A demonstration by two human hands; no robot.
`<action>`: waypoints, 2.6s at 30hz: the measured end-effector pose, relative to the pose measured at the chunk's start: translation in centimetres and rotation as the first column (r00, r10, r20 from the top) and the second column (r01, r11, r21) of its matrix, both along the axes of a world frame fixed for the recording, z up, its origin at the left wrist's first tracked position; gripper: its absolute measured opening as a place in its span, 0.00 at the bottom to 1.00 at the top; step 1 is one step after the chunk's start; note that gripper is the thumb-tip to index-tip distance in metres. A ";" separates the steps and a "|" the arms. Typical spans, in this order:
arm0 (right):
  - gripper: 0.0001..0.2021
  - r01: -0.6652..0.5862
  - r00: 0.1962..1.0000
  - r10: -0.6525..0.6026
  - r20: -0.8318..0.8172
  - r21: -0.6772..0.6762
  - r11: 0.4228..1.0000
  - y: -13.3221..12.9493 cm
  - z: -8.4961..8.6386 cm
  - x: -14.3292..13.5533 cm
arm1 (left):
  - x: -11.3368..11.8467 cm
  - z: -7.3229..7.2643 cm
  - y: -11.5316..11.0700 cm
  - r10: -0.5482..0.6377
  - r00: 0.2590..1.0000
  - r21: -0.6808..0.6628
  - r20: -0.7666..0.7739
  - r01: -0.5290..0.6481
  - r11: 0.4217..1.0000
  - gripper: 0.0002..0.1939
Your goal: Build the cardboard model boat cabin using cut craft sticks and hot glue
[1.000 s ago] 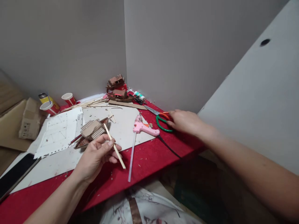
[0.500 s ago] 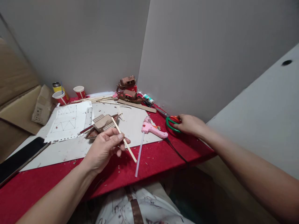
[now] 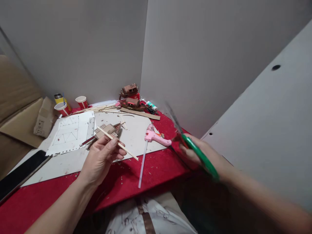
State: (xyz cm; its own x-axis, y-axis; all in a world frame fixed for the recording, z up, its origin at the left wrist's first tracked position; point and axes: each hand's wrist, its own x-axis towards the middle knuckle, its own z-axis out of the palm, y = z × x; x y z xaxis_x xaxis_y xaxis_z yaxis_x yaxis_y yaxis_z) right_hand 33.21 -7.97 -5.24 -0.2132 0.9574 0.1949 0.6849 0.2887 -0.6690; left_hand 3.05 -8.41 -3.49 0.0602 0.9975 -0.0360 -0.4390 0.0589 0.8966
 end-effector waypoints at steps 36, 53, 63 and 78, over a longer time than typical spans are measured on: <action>0.31 -0.418 0.897 0.310 0.316 0.374 0.828 -0.6 -0.7 -4.5 | -0.2 0.4 -0.6 0.225 0.974 0.310 -0.034 -0.203 0.929 0.05; 0.09 -0.425 0.876 0.315 0.366 0.271 0.864 -0.1 -2.2 -4.4 | 0.5 -0.1 -0.3 0.275 0.957 0.307 -0.092 -0.236 0.922 0.07; 0.06 -0.450 0.865 0.363 0.347 0.214 0.867 -0.3 -2.0 -4.1 | 0.5 0.0 -0.4 0.281 0.956 0.284 -0.086 -0.247 0.926 0.07; 0.13 -0.387 0.865 0.331 0.377 0.080 0.919 -0.5 -0.4 -4.4 | 0.3 -0.1 -0.4 0.275 0.949 0.344 -0.151 -0.211 0.915 0.06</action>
State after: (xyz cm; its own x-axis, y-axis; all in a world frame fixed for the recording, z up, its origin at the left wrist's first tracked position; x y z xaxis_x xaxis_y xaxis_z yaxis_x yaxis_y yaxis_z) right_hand 28.79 -8.48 -5.67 -0.6168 0.7671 0.1764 0.6949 0.6360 -0.3357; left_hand 3.30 -8.85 -3.59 -0.1615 0.9401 0.3003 -0.2207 -0.3310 0.9175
